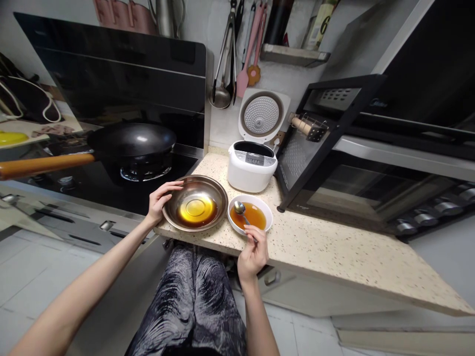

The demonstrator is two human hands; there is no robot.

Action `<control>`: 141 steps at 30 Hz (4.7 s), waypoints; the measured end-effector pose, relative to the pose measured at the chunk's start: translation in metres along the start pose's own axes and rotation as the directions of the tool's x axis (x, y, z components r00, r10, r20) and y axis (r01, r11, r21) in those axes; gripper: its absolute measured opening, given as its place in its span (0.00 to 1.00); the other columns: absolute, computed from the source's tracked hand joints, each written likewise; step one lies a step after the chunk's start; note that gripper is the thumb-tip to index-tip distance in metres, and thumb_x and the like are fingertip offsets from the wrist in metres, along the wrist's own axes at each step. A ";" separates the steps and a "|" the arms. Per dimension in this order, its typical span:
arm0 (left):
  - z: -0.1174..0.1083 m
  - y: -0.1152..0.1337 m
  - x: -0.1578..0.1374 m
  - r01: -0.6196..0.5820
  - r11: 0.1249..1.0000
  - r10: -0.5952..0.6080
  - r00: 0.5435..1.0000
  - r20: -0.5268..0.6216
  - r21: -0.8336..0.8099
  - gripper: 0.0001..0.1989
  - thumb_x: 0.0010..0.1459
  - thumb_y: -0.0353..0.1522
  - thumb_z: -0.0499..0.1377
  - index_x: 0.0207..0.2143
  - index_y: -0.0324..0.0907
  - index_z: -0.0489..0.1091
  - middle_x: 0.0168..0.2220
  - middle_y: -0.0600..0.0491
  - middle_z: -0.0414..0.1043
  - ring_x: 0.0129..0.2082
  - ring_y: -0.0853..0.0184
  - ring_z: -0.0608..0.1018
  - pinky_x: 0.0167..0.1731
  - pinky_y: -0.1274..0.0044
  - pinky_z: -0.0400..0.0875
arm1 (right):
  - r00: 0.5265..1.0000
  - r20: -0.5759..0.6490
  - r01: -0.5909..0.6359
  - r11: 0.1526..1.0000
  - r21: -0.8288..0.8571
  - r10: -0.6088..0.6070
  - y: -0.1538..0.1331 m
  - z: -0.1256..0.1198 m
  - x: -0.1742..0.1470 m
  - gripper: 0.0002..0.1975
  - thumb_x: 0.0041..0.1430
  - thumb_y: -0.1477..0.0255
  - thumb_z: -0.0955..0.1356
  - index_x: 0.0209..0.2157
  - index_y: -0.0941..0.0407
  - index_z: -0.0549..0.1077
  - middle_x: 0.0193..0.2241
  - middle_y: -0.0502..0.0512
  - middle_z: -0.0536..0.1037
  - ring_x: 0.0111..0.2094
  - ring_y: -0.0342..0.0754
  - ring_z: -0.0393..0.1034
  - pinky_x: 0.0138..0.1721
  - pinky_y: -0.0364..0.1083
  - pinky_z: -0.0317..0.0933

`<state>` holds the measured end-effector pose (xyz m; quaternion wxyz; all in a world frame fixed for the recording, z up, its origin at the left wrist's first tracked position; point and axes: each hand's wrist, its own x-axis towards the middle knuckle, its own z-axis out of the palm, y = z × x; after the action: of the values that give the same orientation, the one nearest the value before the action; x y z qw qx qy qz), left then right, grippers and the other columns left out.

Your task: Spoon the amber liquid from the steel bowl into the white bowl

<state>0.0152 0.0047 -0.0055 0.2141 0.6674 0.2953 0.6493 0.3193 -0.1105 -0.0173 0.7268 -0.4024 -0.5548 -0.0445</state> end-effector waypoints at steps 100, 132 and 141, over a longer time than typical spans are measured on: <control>0.000 -0.001 0.000 -0.001 1.000 0.001 1.000 -0.007 0.005 0.16 0.60 0.32 0.56 0.43 0.44 0.84 0.54 0.46 0.81 0.56 0.50 0.80 0.62 0.56 0.69 | 0.957 0.001 -0.282 0.935 0.215 0.289 -0.027 0.037 0.005 0.09 0.72 0.68 0.66 0.37 0.55 0.74 0.35 0.53 0.78 0.35 0.45 0.77 0.40 0.47 0.75; 0.000 -0.003 0.000 -0.021 1.000 0.021 1.000 0.003 0.010 0.17 0.60 0.32 0.56 0.44 0.43 0.83 0.54 0.45 0.81 0.57 0.50 0.80 0.62 0.56 0.69 | 0.843 0.346 0.456 0.889 -0.050 -0.413 0.016 -0.028 0.005 0.16 0.66 0.83 0.66 0.49 0.54 0.78 0.38 0.60 0.85 0.40 0.52 0.81 0.39 0.52 0.75; 0.001 -0.003 -0.001 -0.015 1.000 0.016 1.000 -0.007 0.009 0.17 0.59 0.31 0.56 0.43 0.43 0.83 0.54 0.46 0.81 0.56 0.50 0.80 0.61 0.56 0.70 | 0.867 0.317 0.424 0.904 -0.063 -0.385 0.013 -0.027 0.003 0.15 0.68 0.83 0.65 0.49 0.53 0.77 0.38 0.59 0.84 0.40 0.52 0.80 0.39 0.52 0.74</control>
<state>0.0154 0.0069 -0.0081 0.2049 0.6684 0.2939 0.6518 0.3483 -0.1176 -0.0234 0.5819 -0.3256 -0.7254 -0.1710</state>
